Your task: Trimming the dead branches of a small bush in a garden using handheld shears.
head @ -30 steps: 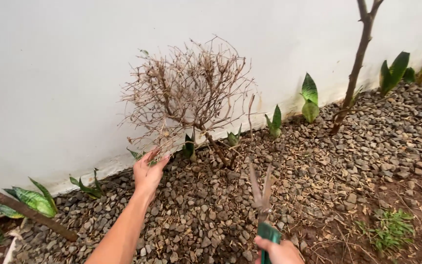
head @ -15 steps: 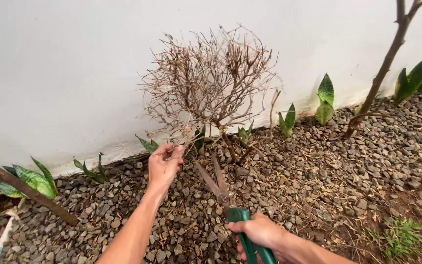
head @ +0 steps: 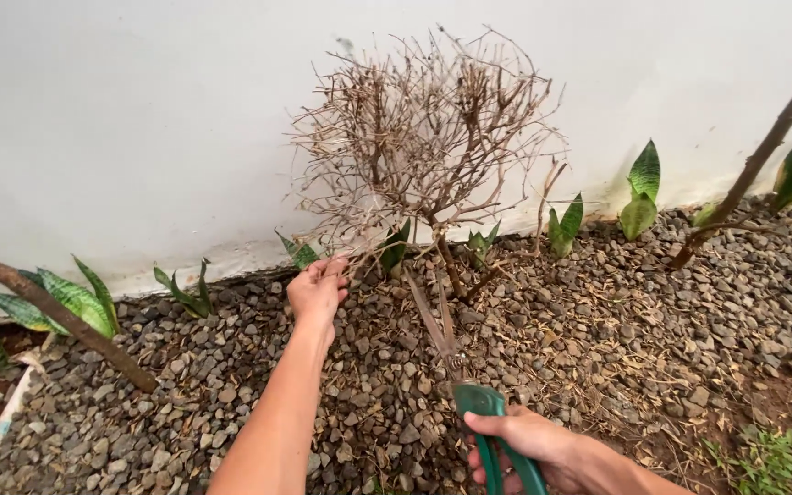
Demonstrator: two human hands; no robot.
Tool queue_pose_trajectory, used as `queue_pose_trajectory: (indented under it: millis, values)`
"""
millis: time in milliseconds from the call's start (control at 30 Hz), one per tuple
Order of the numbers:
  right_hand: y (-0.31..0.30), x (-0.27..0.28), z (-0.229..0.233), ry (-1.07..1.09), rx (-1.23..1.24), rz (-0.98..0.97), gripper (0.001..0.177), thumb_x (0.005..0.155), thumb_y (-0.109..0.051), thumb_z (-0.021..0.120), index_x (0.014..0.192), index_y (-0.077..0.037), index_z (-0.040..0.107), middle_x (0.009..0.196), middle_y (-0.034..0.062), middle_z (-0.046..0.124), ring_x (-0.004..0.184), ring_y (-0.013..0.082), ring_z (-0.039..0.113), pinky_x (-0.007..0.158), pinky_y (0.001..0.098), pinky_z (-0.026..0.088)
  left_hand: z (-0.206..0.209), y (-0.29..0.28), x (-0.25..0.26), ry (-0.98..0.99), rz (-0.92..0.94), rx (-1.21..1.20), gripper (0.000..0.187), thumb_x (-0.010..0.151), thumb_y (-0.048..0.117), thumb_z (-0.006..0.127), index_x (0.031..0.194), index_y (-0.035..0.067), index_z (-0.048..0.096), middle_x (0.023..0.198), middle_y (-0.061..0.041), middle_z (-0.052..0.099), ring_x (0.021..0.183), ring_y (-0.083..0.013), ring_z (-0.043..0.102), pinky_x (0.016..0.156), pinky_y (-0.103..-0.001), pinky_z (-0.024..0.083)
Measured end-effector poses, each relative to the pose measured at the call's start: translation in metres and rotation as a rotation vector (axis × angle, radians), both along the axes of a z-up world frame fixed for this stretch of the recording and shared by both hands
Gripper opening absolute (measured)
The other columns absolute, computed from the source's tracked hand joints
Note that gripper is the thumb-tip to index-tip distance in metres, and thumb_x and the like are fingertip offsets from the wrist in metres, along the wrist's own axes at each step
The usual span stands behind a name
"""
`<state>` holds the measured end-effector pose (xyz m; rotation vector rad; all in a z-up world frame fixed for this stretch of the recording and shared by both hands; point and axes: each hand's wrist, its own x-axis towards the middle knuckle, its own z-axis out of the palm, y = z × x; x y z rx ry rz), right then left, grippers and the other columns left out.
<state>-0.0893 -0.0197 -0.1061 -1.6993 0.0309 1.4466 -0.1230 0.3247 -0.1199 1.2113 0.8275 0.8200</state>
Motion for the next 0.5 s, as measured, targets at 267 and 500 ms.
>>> queue_pose_trajectory:
  millis: [267,500]
  values:
    - [0.005,0.002,-0.036,0.111,0.003,0.023,0.030,0.099,-0.034,0.065,0.104,-0.005,0.060,0.080,0.0110,0.069,0.066,0.0228,0.069,0.062,0.0352,0.059,0.004,-0.027,-0.010,-0.100,-0.086,-0.206,0.024,0.094,0.020,0.068,0.113,0.006,0.069,0.095,-0.004,0.071,0.066,-0.0109,0.063,0.057,-0.027,0.058]
    - [0.020,-0.005,-0.012,0.396,0.097,-0.002,0.039,0.098,-0.040,0.068,0.097,-0.001,0.064,0.080,0.0103,0.069,0.068,0.0227,0.069,0.066,0.0341,0.060,0.023,-0.024,-0.007,-0.103,-0.027,0.321,0.029,0.089,0.021,0.082,0.108,0.000,0.076,0.084,-0.005,0.074,0.068,-0.0079,0.062,0.059,-0.022,0.050]
